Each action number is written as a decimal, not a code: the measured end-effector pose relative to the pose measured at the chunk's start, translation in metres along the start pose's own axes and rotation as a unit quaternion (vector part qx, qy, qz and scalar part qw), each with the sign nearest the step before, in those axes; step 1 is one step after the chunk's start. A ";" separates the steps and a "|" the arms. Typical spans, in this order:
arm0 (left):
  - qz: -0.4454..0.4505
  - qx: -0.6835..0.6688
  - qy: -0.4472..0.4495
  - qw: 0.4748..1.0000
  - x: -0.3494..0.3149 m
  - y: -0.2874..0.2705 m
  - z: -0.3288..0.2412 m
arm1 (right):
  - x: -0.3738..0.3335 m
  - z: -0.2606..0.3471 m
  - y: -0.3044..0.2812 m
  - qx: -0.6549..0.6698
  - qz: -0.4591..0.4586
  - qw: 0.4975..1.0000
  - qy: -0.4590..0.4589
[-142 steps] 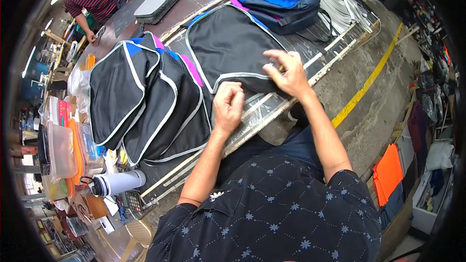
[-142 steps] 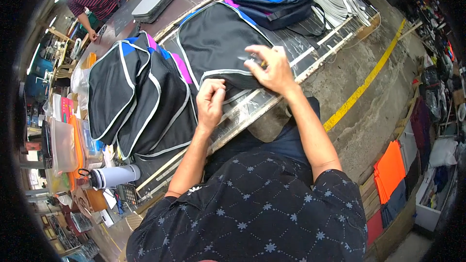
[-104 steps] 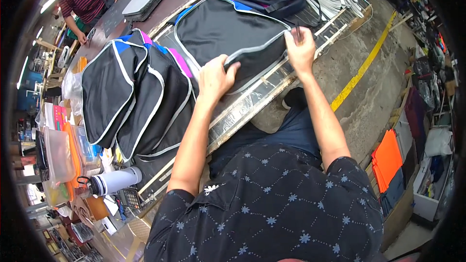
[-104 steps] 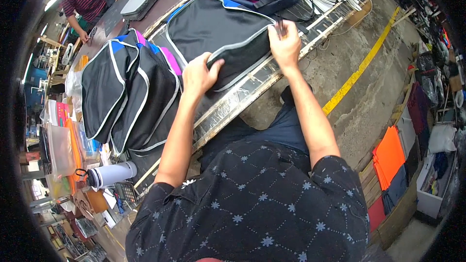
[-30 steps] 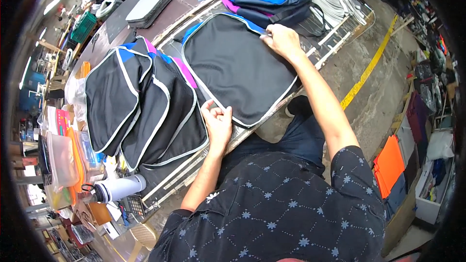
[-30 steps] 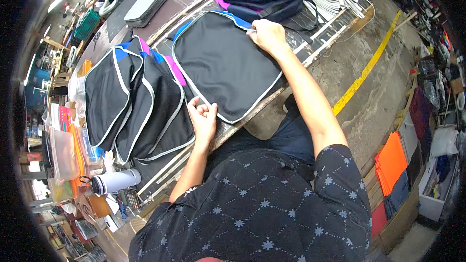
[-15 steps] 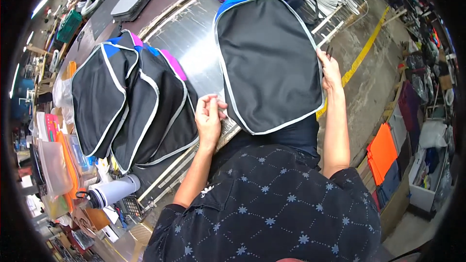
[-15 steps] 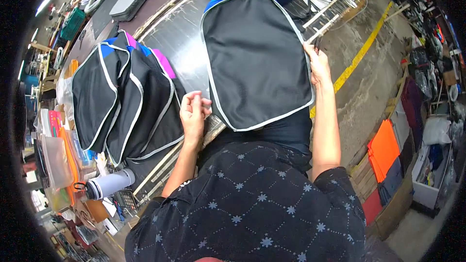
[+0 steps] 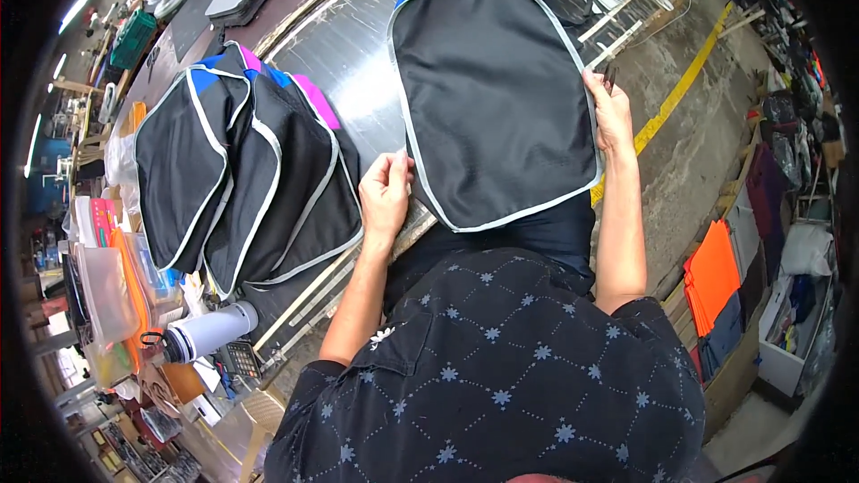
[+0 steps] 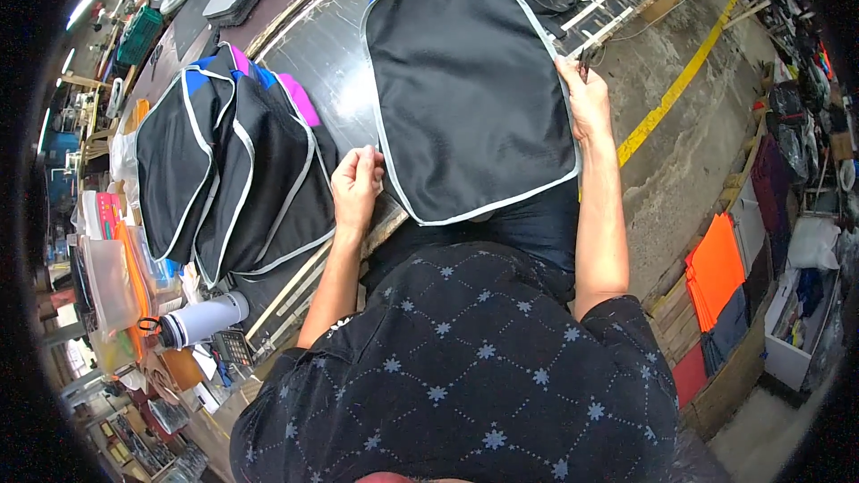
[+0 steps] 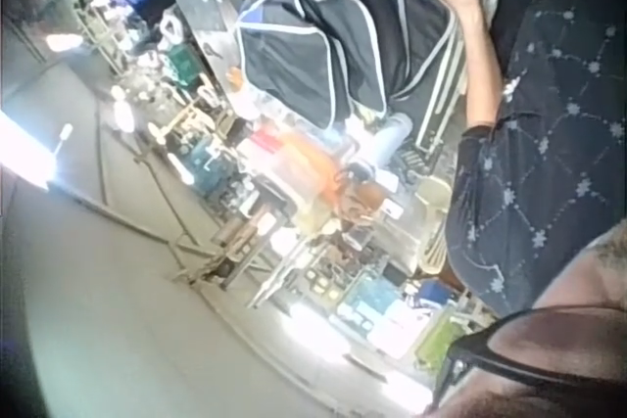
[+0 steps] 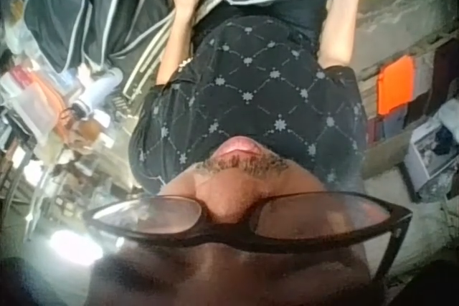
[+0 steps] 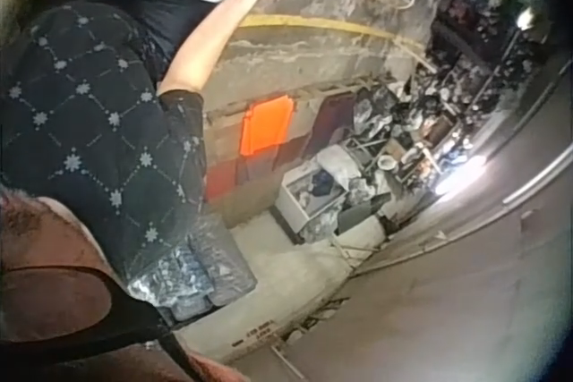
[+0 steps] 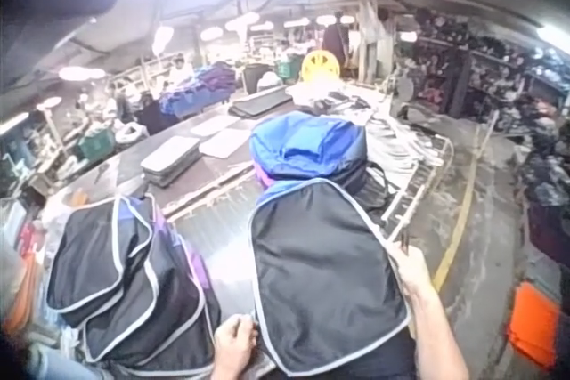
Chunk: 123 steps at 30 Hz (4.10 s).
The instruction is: Inspecting and assembling components of a backpack, specifically checking zipper alignment and trimming excess threads.
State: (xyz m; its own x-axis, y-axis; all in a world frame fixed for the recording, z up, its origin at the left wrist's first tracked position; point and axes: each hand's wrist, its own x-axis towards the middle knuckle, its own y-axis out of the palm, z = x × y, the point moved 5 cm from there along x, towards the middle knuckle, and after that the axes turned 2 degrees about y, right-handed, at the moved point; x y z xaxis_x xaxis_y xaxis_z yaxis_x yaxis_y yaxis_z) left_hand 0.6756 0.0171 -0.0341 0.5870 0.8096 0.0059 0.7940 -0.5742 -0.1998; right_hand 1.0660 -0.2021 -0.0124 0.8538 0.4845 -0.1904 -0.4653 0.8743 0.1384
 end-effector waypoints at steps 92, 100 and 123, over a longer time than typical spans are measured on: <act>0.154 0.022 0.035 0.987 0.016 0.064 -0.086 | -0.166 0.041 0.116 -0.265 0.114 0.940 -0.181; 0.098 0.061 0.083 0.990 0.010 0.063 -0.100 | -0.174 0.053 0.129 -0.338 0.131 0.899 -0.247; 0.087 0.051 0.073 0.992 0.003 0.062 -0.094 | -0.183 0.050 0.131 -0.371 0.120 0.883 -0.262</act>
State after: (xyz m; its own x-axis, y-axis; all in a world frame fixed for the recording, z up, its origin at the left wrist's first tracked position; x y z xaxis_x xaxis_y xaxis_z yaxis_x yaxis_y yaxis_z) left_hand 0.7417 -0.0278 0.0452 0.7360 0.6691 0.1031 0.6633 -0.6822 -0.3076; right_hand 0.8607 -0.1777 0.0894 0.6104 0.7478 0.2614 -0.5059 0.6219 -0.5977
